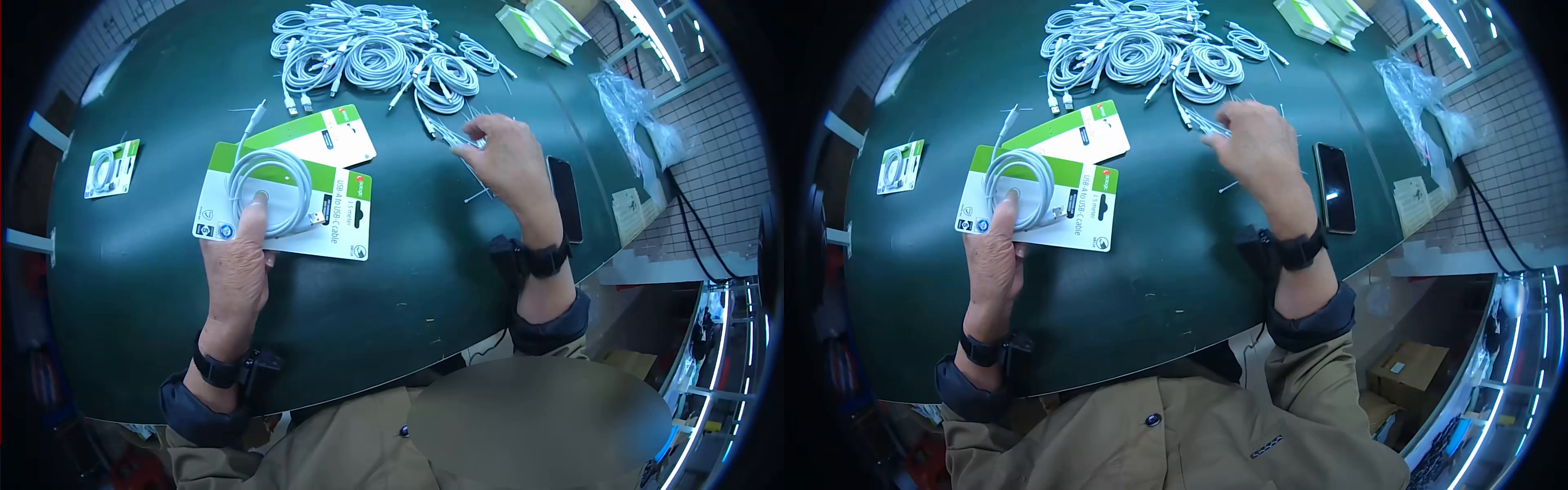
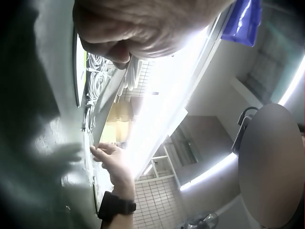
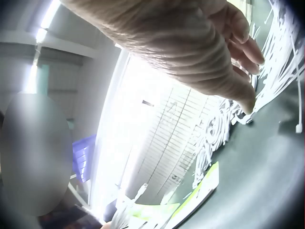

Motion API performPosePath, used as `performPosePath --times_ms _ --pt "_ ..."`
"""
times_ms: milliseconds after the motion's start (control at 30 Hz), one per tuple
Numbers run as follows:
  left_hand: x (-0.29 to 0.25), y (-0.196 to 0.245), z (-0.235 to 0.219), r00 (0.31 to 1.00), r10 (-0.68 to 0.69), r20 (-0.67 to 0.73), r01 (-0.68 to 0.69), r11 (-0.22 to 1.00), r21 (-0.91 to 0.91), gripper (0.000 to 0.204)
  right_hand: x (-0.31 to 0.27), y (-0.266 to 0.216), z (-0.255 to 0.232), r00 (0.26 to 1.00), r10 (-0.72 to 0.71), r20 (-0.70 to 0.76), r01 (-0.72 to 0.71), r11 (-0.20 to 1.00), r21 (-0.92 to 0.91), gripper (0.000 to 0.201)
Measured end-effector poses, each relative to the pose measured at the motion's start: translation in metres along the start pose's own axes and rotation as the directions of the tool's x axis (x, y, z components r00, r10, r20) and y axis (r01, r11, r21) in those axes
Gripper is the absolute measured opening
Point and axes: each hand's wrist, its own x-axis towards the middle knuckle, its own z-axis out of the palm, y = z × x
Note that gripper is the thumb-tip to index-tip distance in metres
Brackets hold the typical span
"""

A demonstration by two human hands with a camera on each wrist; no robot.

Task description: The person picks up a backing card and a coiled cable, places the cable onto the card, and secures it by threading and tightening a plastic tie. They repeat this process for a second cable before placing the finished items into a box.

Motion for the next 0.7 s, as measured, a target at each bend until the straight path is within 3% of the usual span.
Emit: performPosePath --times_ms 33,133,233,467,700 --pt "-0.001 0.001 0.002 1.0 0.01 0.004 -0.01 1.0 -0.003 0.034 0.002 0.006 -0.001 0.996 0.085 0.038 -0.079 0.988 -0.132 0.033" --pt "-0.001 0.003 0.004 1.0 0.01 -0.002 -0.01 1.0 -0.007 0.035 0.004 0.015 0.001 0.957 0.218 0.192 -0.186 0.968 -0.169 0.037" --pt "-0.002 0.003 0.004 1.0 -0.004 -0.005 0.004 1.0 -0.001 0.036 0.008 0.023 0.007 0.947 0.191 0.26 -0.18 0.982 -0.065 0.033" --pt "-0.003 0.003 0.008 1.0 -0.001 -0.006 0.001 1.0 -0.03 0.033 0.005 0.023 0.018 0.984 0.129 0.124 -0.128 0.992 -0.017 0.016" --pt "-0.001 0.001 0.004 0.999 0.033 0.022 -0.032 0.999 -0.043 0.032 0.005 0.028 0.023 0.997 0.074 0.013 -0.074 0.997 0.032 0.016"
